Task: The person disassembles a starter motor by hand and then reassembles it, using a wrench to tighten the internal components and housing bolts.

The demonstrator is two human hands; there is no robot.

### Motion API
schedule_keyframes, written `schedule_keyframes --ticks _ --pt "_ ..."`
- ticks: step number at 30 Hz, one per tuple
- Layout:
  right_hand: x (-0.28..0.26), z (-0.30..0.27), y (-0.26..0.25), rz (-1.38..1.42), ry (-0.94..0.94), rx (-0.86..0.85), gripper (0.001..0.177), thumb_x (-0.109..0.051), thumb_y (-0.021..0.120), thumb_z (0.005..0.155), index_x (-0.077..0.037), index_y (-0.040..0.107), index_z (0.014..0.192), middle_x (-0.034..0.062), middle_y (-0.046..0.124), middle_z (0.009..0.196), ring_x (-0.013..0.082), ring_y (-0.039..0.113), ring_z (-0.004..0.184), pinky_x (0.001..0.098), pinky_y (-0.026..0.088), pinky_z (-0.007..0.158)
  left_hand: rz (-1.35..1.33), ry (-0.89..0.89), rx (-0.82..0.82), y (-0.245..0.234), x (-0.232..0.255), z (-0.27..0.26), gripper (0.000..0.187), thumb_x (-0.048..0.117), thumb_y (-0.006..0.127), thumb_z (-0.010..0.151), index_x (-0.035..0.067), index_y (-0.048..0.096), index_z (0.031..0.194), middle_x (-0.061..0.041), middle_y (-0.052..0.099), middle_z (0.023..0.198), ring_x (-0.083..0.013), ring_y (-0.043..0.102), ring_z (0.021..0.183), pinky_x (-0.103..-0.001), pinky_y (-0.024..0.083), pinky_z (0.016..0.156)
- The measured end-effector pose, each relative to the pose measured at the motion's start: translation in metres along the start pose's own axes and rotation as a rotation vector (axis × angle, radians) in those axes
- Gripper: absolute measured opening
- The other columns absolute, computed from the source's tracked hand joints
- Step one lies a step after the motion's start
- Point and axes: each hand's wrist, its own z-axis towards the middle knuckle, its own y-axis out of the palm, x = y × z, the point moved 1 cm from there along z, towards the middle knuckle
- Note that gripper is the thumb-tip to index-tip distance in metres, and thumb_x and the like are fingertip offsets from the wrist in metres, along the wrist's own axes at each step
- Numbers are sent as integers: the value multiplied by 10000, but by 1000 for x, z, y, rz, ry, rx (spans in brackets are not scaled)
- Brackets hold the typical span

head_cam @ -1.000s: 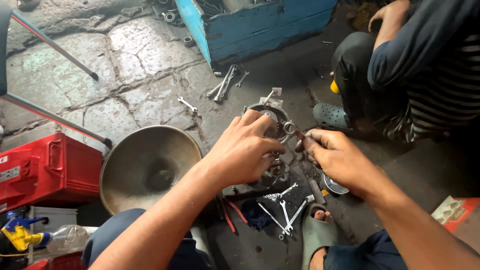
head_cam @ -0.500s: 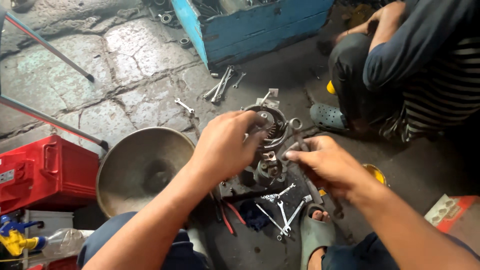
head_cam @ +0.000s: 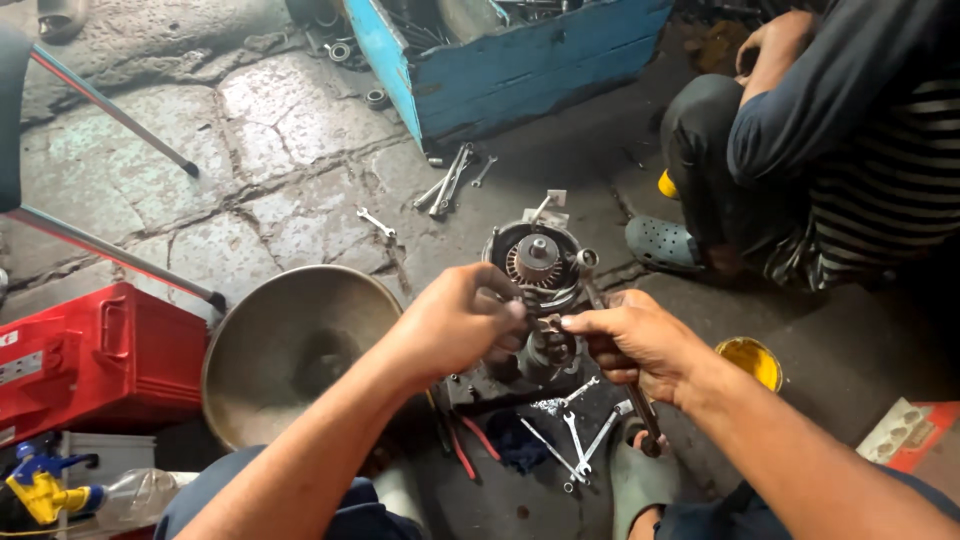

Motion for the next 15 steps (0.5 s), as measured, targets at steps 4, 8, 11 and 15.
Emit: schedule_keyframes --ticks 4,8,11,15 --pt "1 3 2 27 2 -6 218 -230 744 861 -107 608 743 -92 367 513 29 269 381 245 164 355 -206 -33 41 18 -14 2 339 174 653 940 -21 599 1213 -116 737 997 -171 743 840 -318 643 695" --pt "2 6 3 -5 -8 12 277 -244 758 869 -128 565 707 -91 367 507 30 273 382 249 164 360 -302 -71 107 22 -16 -3 343 178 653 949 -33 604 1215 -128 743 942 -187 712 825 -320 609 701" --pt "-1 5 8 -27 -30 31 273 -225 752 867 -124 570 690 -86 373 499 32 277 379 252 164 358 -305 -25 128 26 -20 0 343 183 658 948 -20 619 1221 -104 760 946 -159 728 853 -292 594 734" --pt "1 7 8 3 -29 69 251 -193 740 862 -117 580 683 -80 373 489 39 275 368 260 161 351 -411 -49 153 30 -27 3 322 179 655 952 -10 619 1210 -101 743 933 -141 686 802 -293 558 708"
